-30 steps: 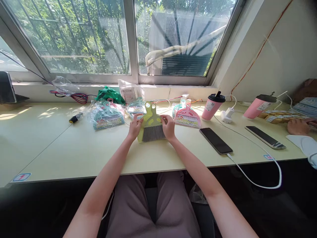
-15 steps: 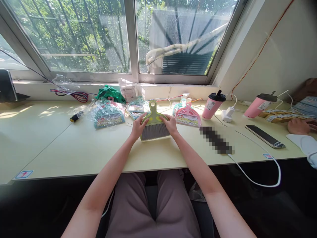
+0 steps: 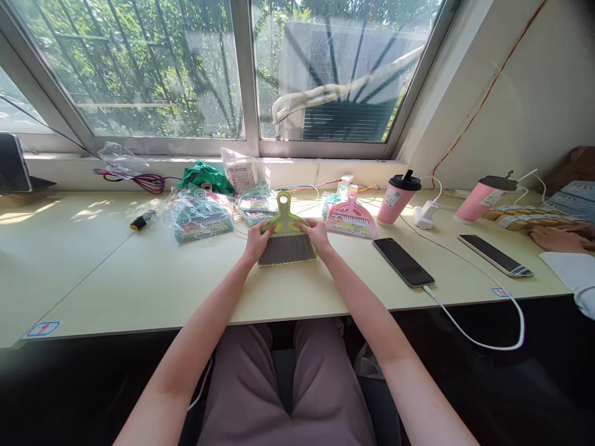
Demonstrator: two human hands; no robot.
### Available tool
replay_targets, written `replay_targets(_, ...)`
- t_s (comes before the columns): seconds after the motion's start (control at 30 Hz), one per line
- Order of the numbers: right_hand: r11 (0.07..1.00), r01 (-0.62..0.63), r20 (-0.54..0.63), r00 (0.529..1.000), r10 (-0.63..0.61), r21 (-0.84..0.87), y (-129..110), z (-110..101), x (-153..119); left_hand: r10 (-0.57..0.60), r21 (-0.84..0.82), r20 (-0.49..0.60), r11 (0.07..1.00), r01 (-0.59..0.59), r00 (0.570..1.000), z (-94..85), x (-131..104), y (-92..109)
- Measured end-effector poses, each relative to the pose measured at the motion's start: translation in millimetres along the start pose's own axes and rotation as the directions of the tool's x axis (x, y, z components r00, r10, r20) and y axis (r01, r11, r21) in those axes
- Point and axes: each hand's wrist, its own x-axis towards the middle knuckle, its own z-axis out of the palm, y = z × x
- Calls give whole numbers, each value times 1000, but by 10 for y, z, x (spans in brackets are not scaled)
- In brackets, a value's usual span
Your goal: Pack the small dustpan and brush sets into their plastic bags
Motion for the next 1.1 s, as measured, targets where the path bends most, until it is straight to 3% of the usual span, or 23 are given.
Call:
replay_targets(0.1,995,-37,142,989,50,-89,-28,-138,51,-128,-148,3,981,127,992,-69,62,-87)
replay_targets(0.17,936,-41,86,993,76,-351,-9,-230,65,-236,-231,-34,947,223,971,-133,110,-169)
replay_targets(0.27,612,-12,29,998,56,-791,76,-320,54,-388,-296,-59,887,355,920,-232,165,-293)
replay_targets(0.33,441,47,95,992,88,-896,133,-336,37,-457,-341,-53,844,414,888,-282,186,-358)
replay_targets(0.37,417,78,136,985,111,-905,151,-333,30,-475,-373,-50,825,425,879,-299,194,-382)
replay_targets(0.57,579,177,278,956,91,-796,124,-287,20,-487,-550,-89,751,365,869,-331,232,-430)
replay_targets(0.67,675,131,242,968,73,-726,118,-329,39,-487,-565,-122,751,343,865,-343,241,-426)
replay_targets(0.83,825,17,168,981,95,-564,177,-494,114,-424,-543,-108,783,303,899,-362,215,-374)
replay_targets(1.0,827,-1,180,976,124,-562,155,-551,122,-425,-557,-43,762,331,904,-334,205,-341)
replay_targets(1.1,903,-27,277,947,160,-429,30,-506,58,-446,-549,-39,757,353,894,-302,222,-369)
